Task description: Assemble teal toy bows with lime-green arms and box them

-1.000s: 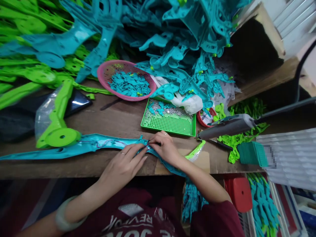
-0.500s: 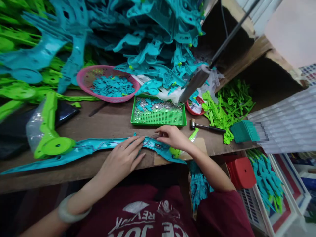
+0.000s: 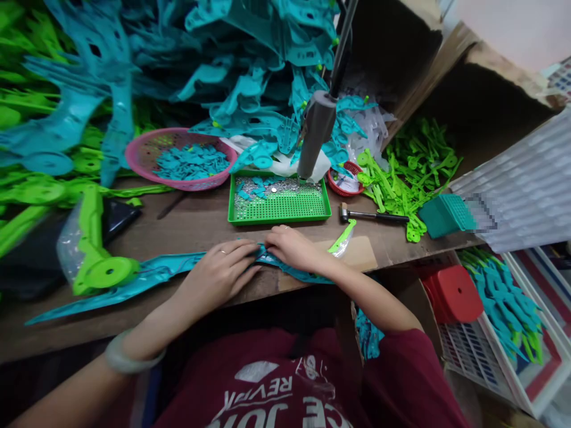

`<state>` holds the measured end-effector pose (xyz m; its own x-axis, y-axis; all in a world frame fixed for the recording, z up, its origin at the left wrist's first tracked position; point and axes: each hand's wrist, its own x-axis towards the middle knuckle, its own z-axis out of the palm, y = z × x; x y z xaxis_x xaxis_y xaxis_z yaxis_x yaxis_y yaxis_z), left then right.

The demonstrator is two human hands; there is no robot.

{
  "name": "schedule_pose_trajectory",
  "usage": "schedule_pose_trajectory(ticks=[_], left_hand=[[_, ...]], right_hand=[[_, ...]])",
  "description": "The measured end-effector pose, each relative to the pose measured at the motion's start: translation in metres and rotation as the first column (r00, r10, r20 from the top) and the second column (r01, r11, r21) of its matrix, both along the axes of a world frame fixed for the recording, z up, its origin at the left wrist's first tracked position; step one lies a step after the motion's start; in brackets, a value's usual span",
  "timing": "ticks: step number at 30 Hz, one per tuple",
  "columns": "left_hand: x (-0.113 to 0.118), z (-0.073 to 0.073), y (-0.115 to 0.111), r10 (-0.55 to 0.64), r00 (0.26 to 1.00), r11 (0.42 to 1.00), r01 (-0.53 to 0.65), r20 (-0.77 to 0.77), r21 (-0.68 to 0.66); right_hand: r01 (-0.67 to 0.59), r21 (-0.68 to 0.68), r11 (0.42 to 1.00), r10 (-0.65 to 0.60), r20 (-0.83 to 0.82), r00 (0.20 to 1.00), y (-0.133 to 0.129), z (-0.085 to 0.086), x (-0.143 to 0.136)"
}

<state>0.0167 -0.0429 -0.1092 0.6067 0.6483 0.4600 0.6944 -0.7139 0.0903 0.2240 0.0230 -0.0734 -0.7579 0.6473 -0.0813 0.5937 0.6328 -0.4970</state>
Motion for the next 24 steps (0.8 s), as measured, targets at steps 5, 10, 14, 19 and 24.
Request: schedule_pose_trajectory(ticks=[5, 10, 14, 19, 24], left_hand=[[-0.001, 0.001, 0.006, -0.013, 1.000, 0.998, 0.014, 0.015, -0.067], [-0.001, -0.002, 0.010, -0.012, 0.999, 0.991, 0.017, 0.039, -0.135], [-0.001, -0.005, 0.011, 0.017, 0.995, 0.980, 0.004, 0.100, -0.200], [0.000, -0.008, 0.009, 0.036, 0.990, 0.973, -0.004, 0.135, -0.229], [0.000, -0.010, 0.006, 0.050, 0.977, 0.976, -0.004, 0.208, -0.217]], right_hand=[[0.015, -0.002, 1.000, -0.015, -0.029, 0.999, 0.000, -0.005, -0.001], [0.124, 0.022, 0.992, -0.124, -0.021, 0.992, -0.006, -0.009, -0.004], [0.192, 0.055, 0.980, -0.188, -0.071, 0.980, -0.018, -0.012, -0.003], [0.202, 0.079, 0.976, -0.198, -0.050, 0.979, -0.026, -0.013, -0.001], [0.250, 0.070, 0.966, -0.253, 0.042, 0.967, -0.026, -0.012, -0.009]])
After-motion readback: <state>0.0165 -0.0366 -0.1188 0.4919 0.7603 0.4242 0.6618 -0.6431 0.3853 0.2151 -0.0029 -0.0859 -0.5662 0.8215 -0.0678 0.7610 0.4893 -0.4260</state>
